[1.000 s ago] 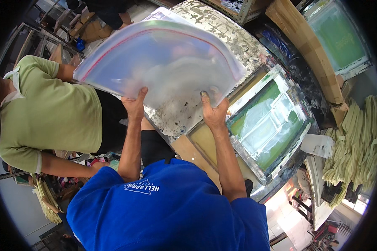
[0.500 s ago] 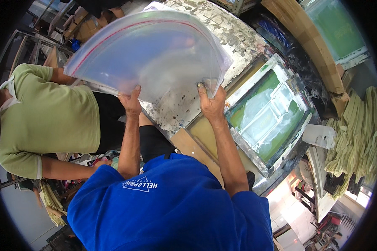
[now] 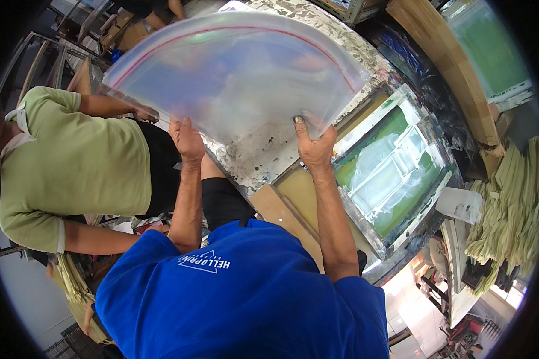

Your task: The person performs screen printing by spreading ink across a mesh stencil using a squeegee, then aligns and presses the stencil onto plastic sheets.

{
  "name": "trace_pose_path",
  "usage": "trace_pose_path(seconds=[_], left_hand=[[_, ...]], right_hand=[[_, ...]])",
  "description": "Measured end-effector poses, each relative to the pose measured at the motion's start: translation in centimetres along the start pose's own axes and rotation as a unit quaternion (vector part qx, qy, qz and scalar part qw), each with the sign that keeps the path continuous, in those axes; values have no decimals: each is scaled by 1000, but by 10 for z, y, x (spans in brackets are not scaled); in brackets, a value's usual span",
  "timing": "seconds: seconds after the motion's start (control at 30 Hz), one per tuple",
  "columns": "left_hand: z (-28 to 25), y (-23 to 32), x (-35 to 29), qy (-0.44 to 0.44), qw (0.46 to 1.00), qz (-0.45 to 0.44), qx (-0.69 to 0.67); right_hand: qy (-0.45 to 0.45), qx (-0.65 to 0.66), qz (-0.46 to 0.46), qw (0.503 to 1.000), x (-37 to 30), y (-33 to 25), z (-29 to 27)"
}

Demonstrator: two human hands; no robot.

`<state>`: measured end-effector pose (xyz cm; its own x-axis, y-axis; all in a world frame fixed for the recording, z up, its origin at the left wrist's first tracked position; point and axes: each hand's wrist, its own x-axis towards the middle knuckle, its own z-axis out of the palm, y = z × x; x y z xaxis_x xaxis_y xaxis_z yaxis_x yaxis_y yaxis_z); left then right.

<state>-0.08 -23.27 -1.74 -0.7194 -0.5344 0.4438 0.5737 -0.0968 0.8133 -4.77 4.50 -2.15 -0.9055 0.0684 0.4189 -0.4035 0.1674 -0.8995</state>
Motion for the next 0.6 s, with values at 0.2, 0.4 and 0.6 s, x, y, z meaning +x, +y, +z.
trace_pose_path(seconds=[0.2, 0.4, 0.6], left_hand=[[-6, 1, 0, 6, 990, 11, 141], [2, 5, 5, 21, 985, 1, 170], [1, -1, 9, 17, 988, -1, 152]], right_hand=[[5, 3, -7, 1000, -1, -5, -3], [42, -27, -60, 997, -6, 9, 2], [1, 17, 13, 1000, -3, 2, 1]])
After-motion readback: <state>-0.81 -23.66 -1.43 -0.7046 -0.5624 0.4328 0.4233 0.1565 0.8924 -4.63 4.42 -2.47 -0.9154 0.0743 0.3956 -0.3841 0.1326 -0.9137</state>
